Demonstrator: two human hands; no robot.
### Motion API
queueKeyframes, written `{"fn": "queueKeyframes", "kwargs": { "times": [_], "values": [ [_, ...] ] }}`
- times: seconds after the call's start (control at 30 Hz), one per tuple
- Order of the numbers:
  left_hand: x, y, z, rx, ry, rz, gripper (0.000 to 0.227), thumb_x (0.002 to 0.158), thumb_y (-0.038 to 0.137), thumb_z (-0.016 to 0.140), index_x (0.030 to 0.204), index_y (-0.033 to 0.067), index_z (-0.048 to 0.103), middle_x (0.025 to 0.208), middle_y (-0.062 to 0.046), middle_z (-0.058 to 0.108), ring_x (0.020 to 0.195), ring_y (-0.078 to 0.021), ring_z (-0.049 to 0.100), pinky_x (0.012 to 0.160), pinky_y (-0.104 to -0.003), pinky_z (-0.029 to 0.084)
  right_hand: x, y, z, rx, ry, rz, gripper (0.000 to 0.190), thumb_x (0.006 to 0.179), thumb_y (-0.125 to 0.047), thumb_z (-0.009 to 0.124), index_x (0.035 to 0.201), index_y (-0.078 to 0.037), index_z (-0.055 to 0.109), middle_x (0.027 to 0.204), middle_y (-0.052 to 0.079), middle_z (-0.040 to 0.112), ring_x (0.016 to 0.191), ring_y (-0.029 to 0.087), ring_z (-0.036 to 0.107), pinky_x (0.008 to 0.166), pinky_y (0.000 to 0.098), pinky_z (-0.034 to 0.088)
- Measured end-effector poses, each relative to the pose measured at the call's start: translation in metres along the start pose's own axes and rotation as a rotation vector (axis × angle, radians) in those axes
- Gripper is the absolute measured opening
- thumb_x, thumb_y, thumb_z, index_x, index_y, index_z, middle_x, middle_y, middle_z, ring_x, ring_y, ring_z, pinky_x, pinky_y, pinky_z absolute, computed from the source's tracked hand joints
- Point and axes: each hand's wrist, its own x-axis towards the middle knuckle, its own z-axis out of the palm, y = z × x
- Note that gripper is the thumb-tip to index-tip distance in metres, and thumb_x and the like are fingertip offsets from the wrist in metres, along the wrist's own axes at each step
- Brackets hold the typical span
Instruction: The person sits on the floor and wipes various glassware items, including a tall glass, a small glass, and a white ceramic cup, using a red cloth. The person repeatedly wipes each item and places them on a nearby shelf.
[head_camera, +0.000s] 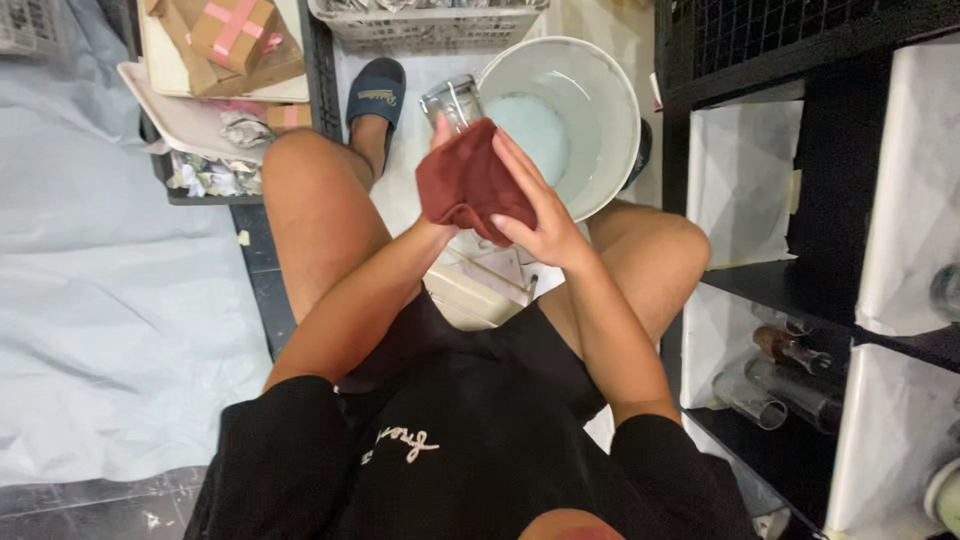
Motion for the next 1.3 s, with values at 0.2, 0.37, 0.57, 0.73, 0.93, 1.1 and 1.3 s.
{"fn": "queueKeyframes", "kwargs": {
  "times": [0.2, 0.37, 0.57, 0.73, 0.93, 1.1, 1.3],
  "values": [
    [-0.006, -0.026, 0.011, 0.61, 0.006, 0.268, 0.067, 0.104, 0.049, 0.061, 0.151, 0.0049, 0.043, 0.154, -0.008, 0.048, 0.143, -0.0219, 0.046, 0.123, -0.037, 0.036, 0.002, 0.021, 0.001, 0.031, 0.017, 0.072, 0.097, 0.089, -0.015, 0.068, 0.167, -0.004, 0.012, 0.174, 0.023, 0.019, 0.164, 0.035, 0.019, 0.132, 0.0394, 0.019],
    [0.011, -0.023, 0.004, 0.731, -0.201, 0.45, 0.069, 0.107, 0.044, 0.06, 0.158, 0.0039, 0.038, 0.163, -0.01, 0.043, 0.152, -0.0244, 0.042, 0.131, -0.042, 0.032, 0.003, 0.029, 0.013, 0.096, 0.109, 0.019, 0.097, 0.091, -0.015, 0.068, 0.168, -0.005, 0.011, 0.176, 0.022, 0.015, 0.165, 0.033, 0.015, 0.134, 0.0411, 0.015],
    [0.004, 0.012, -0.008, 0.329, -0.337, 0.061, 0.061, 0.115, 0.053, 0.046, 0.152, 0.0046, 0.047, 0.152, -0.014, 0.053, 0.142, -0.0293, 0.05, 0.126, -0.045, 0.038, -0.03, 0.024, 0.012, -0.095, 0.107, -0.186, 0.075, 0.096, -0.016, 0.075, 0.163, -0.02, 0.041, 0.178, 0.016, 0.014, 0.167, 0.032, 0.018, 0.136, 0.0435, 0.018],
    [0.004, -0.004, 0.045, -0.025, -0.496, -0.253, 0.077, 0.109, 0.071, 0.034, 0.155, 0.0093, 0.046, 0.153, -0.012, 0.054, 0.141, -0.0316, 0.052, 0.125, -0.046, 0.04, -0.064, 0.0, 0.0, -0.101, 0.22, -0.22, 0.08, 0.096, -0.012, 0.072, 0.164, -0.016, 0.03, 0.175, 0.018, 0.014, 0.165, 0.034, 0.018, 0.133, 0.043, 0.025],
    [-0.018, -0.079, 0.112, 0.457, -0.151, -0.054, 0.096, 0.099, 0.077, 0.043, 0.162, 0.0055, 0.03, 0.154, -0.022, 0.044, 0.144, -0.035, 0.045, 0.124, -0.047, 0.036, -0.126, -0.011, -0.006, 0.205, 0.683, -0.044, 0.071, 0.091, 0.011, 0.053, 0.159, -0.004, 0.039, 0.164, 0.016, 0.045, 0.152, 0.023, 0.044, 0.129, 0.0412, 0.034],
    [-0.058, -0.089, 0.152, 0.802, -0.552, -0.382, 0.114, 0.084, 0.072, 0.069, 0.16, 0.0059, 0.017, 0.158, -0.021, 0.037, 0.144, -0.0372, 0.04, 0.116, -0.053, 0.036, -0.193, -0.029, -0.019, 0.411, 0.935, 0.025, 0.053, 0.086, 0.001, 0.08, 0.135, 0.0, 0.061, 0.127, 0.012, 0.07, 0.115, 0.019, 0.067, 0.105, 0.0385, 0.054],
    [-0.06, -0.063, 0.188, 0.671, -0.756, -0.976, 0.118, 0.077, 0.075, 0.076, 0.155, -0.0062, 0.04, 0.16, -0.026, 0.046, 0.138, -0.0336, 0.052, 0.116, -0.045, 0.04, -0.266, -0.102, -0.038, 0.136, 0.844, 0.003, 0.046, 0.074, 0.006, 0.071, 0.119, -0.001, 0.07, 0.12, 0.012, 0.073, 0.112, 0.022, 0.071, 0.101, 0.0338, 0.057]
  ]
}}
